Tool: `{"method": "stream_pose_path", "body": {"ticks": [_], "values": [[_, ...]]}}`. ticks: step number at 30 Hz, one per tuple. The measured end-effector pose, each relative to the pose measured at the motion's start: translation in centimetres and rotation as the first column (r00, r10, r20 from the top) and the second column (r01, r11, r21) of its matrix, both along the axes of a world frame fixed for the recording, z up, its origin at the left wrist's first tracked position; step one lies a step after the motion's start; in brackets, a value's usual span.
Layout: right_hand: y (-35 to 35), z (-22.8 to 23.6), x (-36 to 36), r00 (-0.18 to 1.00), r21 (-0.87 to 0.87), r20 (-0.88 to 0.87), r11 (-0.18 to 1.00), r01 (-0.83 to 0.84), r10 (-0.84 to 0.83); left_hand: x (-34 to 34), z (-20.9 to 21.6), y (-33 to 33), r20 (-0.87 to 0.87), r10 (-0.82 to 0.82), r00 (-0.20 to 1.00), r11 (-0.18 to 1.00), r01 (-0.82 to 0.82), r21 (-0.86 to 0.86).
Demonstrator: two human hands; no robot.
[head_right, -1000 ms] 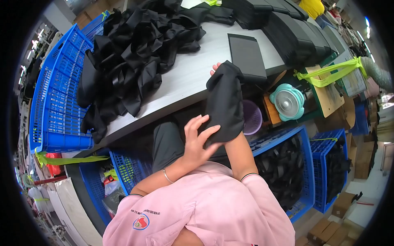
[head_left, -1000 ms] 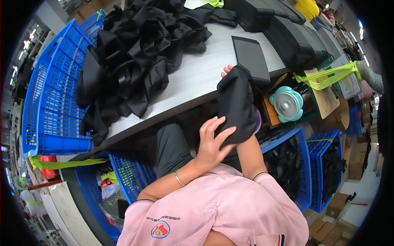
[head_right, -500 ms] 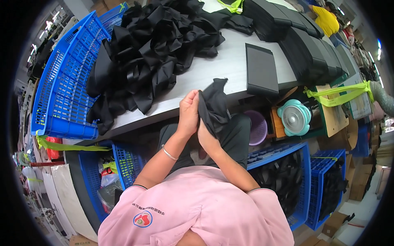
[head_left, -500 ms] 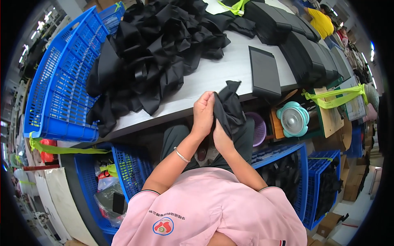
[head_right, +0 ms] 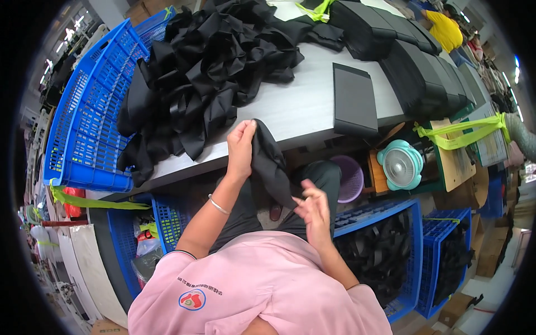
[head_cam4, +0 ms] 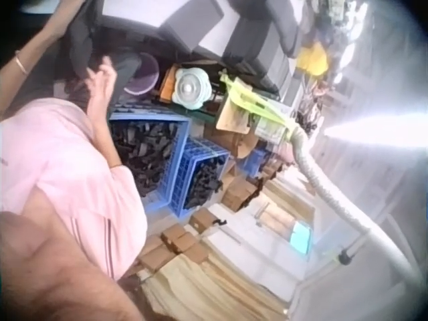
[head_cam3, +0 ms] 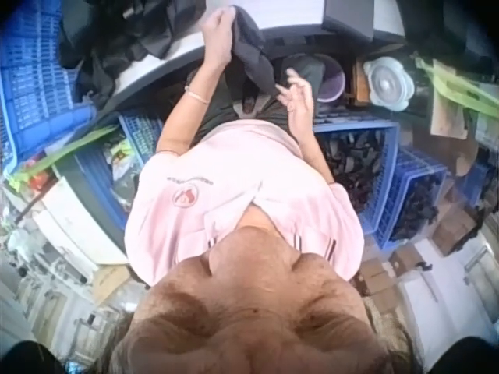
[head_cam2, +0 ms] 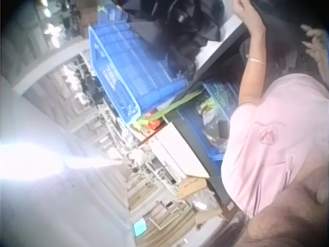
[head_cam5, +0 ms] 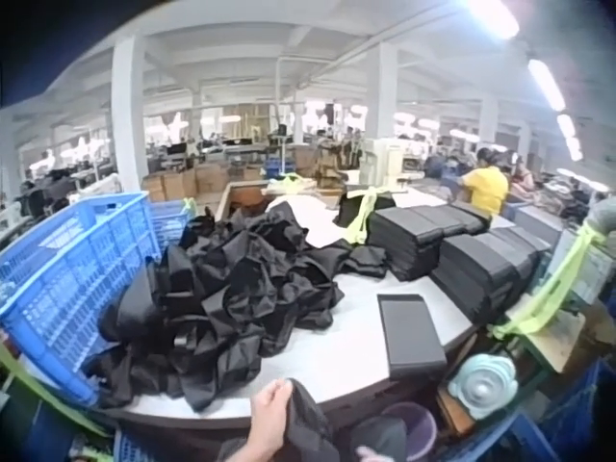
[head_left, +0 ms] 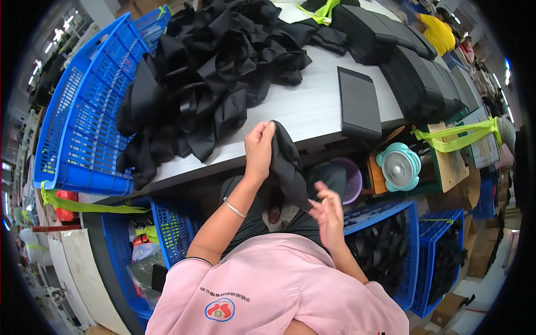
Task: Sorting and stacking black fabric components from a storage basket.
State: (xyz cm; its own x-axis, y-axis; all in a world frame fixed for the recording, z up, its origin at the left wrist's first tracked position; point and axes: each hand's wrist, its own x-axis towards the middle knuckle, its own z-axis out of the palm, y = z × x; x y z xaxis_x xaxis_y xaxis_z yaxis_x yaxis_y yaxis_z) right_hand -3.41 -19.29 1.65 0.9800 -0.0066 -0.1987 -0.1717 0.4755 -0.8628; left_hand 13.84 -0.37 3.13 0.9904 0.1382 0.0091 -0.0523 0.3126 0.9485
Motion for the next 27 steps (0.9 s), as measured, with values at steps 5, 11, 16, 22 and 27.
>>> {"method": "stream_pose_path", "body": {"ticks": [5,11,16,22,27], "values": [[2.3,3.5,4.1,0.903,-0.615,0.423,0.706,0.350,-0.079,-6.0,2.6,-3.8,0.103,-0.108,0.989,0.943,0.069,0.326],[0.4,0.2,6.7,0.978,-0.629,0.202,0.760,0.163,-0.043,-9.1,3.8,-3.5,0.187,-0.192,0.963,0.911,0.104,0.399],[0.8,2.4,4.3,0.942,0.346,-0.126,0.904,-0.251,0.310,-7.4,1.3,-0.7,0.122,-0.062,0.991,0.972,0.032,0.235],[0.6,4.6,6.2,0.956,0.141,0.148,0.952,-0.273,0.253,-6.6,0.6,0.4,-0.227,-0.437,0.870,0.732,0.197,-0.653],[1.5,3.0,8.4,0.950,-0.600,0.311,0.782,0.169,0.033,-10.4,-2.2,-0.1,-0.280,-0.802,0.527,0.460,0.245,-0.853]]}}
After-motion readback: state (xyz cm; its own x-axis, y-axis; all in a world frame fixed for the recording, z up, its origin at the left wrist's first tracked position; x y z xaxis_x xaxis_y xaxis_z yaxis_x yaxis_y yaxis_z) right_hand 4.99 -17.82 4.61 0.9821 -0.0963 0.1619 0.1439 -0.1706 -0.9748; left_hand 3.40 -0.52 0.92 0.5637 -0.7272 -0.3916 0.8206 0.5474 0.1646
